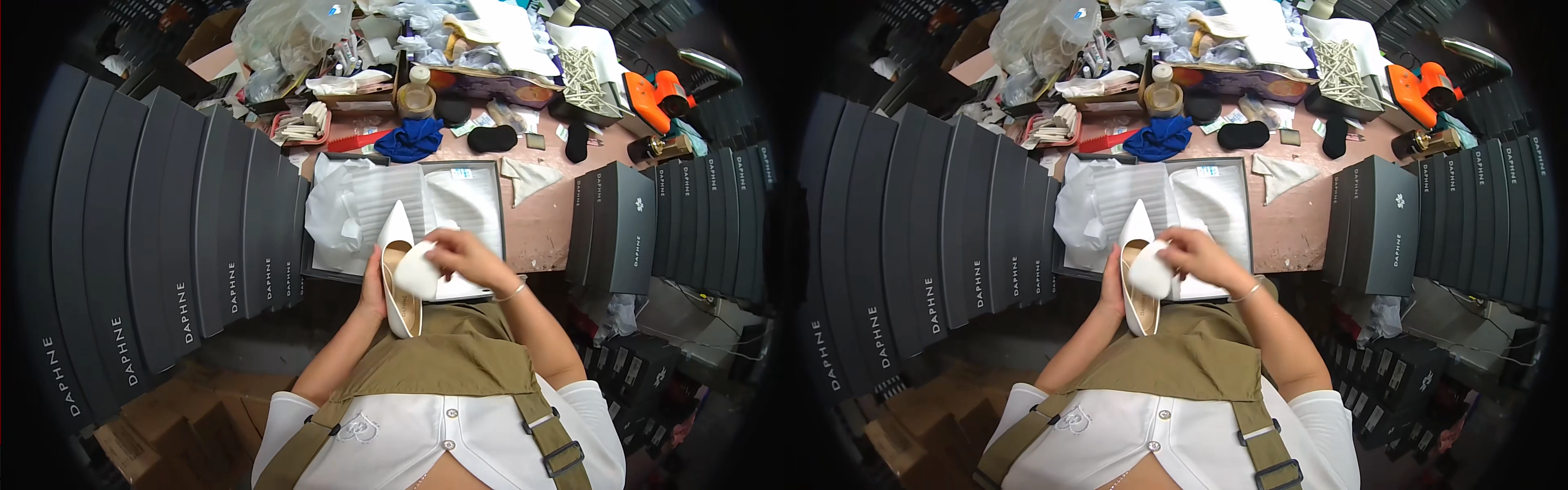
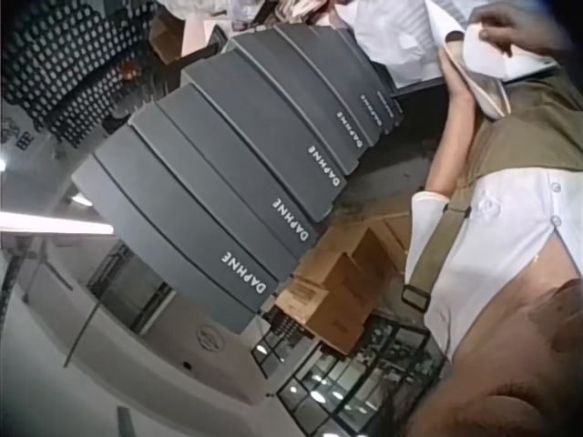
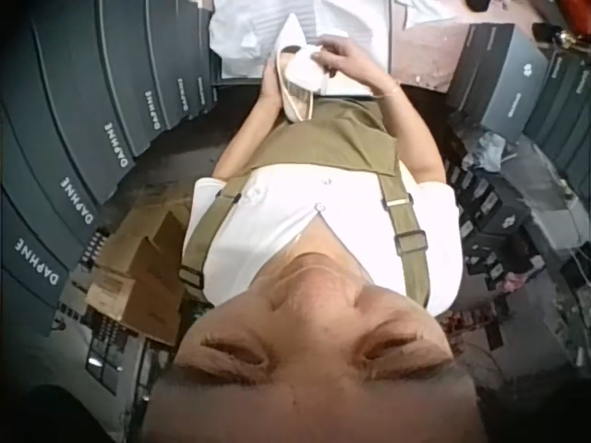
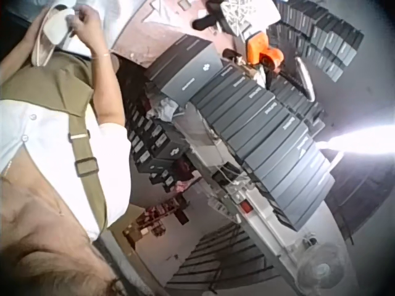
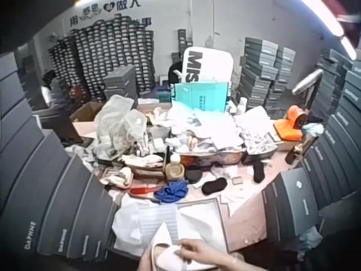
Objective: Inspecting a pair of white high-heeled shoes and packing them into a shoe box with tissue paper.
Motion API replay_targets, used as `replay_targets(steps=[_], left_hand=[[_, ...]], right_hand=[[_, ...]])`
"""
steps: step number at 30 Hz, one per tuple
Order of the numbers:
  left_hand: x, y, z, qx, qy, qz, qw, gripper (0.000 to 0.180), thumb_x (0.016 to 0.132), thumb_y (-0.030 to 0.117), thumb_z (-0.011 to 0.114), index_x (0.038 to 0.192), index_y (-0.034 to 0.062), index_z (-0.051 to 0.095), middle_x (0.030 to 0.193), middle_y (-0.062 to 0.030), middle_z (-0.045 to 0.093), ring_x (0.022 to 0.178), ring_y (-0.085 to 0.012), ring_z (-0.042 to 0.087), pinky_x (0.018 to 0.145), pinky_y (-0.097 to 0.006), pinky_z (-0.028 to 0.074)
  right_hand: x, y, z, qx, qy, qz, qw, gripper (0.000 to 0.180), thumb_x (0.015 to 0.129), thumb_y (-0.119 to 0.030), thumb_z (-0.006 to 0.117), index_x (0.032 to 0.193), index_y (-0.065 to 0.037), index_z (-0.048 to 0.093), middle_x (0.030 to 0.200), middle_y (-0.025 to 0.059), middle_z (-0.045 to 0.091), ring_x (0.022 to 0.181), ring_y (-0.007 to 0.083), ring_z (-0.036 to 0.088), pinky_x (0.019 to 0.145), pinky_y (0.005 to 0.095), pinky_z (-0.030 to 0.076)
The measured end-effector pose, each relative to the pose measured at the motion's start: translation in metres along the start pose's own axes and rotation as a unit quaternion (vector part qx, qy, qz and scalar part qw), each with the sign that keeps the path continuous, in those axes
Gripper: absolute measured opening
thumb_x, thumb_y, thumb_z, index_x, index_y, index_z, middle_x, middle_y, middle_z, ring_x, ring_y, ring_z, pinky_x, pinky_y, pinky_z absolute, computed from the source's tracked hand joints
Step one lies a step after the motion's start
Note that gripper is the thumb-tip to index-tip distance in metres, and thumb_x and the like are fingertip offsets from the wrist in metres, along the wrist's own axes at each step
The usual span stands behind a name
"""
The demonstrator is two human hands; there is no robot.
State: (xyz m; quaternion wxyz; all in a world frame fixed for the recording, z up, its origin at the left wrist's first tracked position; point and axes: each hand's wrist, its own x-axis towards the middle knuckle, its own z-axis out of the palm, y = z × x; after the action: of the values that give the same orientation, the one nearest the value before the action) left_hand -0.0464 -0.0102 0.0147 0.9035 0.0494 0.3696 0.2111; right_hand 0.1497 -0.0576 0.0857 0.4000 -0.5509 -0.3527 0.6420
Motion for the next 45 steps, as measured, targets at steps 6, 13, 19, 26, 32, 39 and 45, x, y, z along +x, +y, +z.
replay_targets(steps=[6,13,19,26,32,39,45], left_hand=[[-0.007,-0.007,0.005,-0.001,-0.006,0.025,1.0,0.064,0.092,0.06,0.044,0.125,0.0062,0.05,0.115,-0.011,0.059,0.103,-0.0239,0.06,0.087,-0.038,0.051],[-0.004,-0.009,-0.01,0.015,0.007,0.013,1.0,0.063,0.09,0.062,0.045,0.119,0.0067,0.054,0.107,-0.0108,0.062,0.096,-0.0228,0.062,0.084,-0.037,0.052],[-0.01,-0.01,-0.004,0.0,0.023,-0.005,1.0,0.066,0.09,0.064,0.042,0.126,0.01,0.051,0.121,-0.0119,0.057,0.109,-0.0256,0.057,0.093,-0.041,0.048],[-0.003,-0.016,-0.014,0.031,0.039,0.019,0.999,0.065,0.088,0.066,0.044,0.119,0.0097,0.053,0.108,-0.008,0.061,0.099,-0.021,0.06,0.085,-0.037,0.05],[-0.009,-0.019,0.001,0.036,0.02,0.025,0.999,0.068,0.09,0.065,0.042,0.127,0.0073,0.049,0.117,-0.0108,0.058,0.105,-0.0226,0.059,0.089,-0.037,0.049],[-0.01,-0.008,0.001,0.069,0.022,-0.006,0.997,0.07,0.09,0.064,0.042,0.124,0.0032,0.05,0.109,-0.0161,0.061,0.096,-0.0257,0.063,0.081,-0.039,0.054],[0.004,-0.005,0.007,0.059,0.042,0.006,0.997,0.074,0.085,0.068,0.048,0.124,0.0045,0.05,0.103,-0.0179,0.062,0.085,-0.03,0.064,0.075,-0.042,0.055]], right_hand=[[0.008,0.039,0.058,-0.44,0.163,-0.23,0.853,0.03,0.081,-0.014,0.066,0.109,-0.005,0.061,0.097,0.016,0.059,0.081,0.0323,0.062,0.073,0.0375,0.051],[-0.016,0.023,0.062,-0.426,0.023,-0.187,0.885,0.028,0.079,-0.02,0.067,0.102,-0.006,0.058,0.089,0.0149,0.057,0.081,0.0339,0.062,0.069,0.0418,0.051],[0.013,0.036,0.061,-0.525,0.101,-0.217,0.817,0.019,0.075,-0.015,0.062,0.092,-0.007,0.06,0.084,0.011,0.057,0.075,0.0314,0.058,0.062,0.041,0.047],[0.011,0.055,0.061,-0.483,0.032,-0.2,0.852,0.009,0.075,-0.015,0.061,0.076,-0.007,0.065,0.073,0.0108,0.06,0.073,0.0292,0.063,0.063,0.0408,0.051],[0.018,0.052,0.05,-0.546,0.103,-0.245,0.794,0.01,0.076,-0.015,0.06,0.082,-0.007,0.063,0.078,0.0095,0.059,0.074,0.0256,0.061,0.062,0.0397,0.045],[0.017,0.038,0.003,-0.379,0.198,-0.092,0.899,0.025,0.073,-0.019,0.072,0.092,-0.005,0.062,0.088,0.0114,0.059,0.084,0.0331,0.06,0.07,0.0439,0.049],[0.05,0.121,-0.036,-0.548,0.21,-0.1,0.803,0.021,0.078,-0.012,0.065,0.096,-0.004,0.059,0.087,0.0164,0.059,0.083,0.0344,0.059,0.069,0.0438,0.049]])
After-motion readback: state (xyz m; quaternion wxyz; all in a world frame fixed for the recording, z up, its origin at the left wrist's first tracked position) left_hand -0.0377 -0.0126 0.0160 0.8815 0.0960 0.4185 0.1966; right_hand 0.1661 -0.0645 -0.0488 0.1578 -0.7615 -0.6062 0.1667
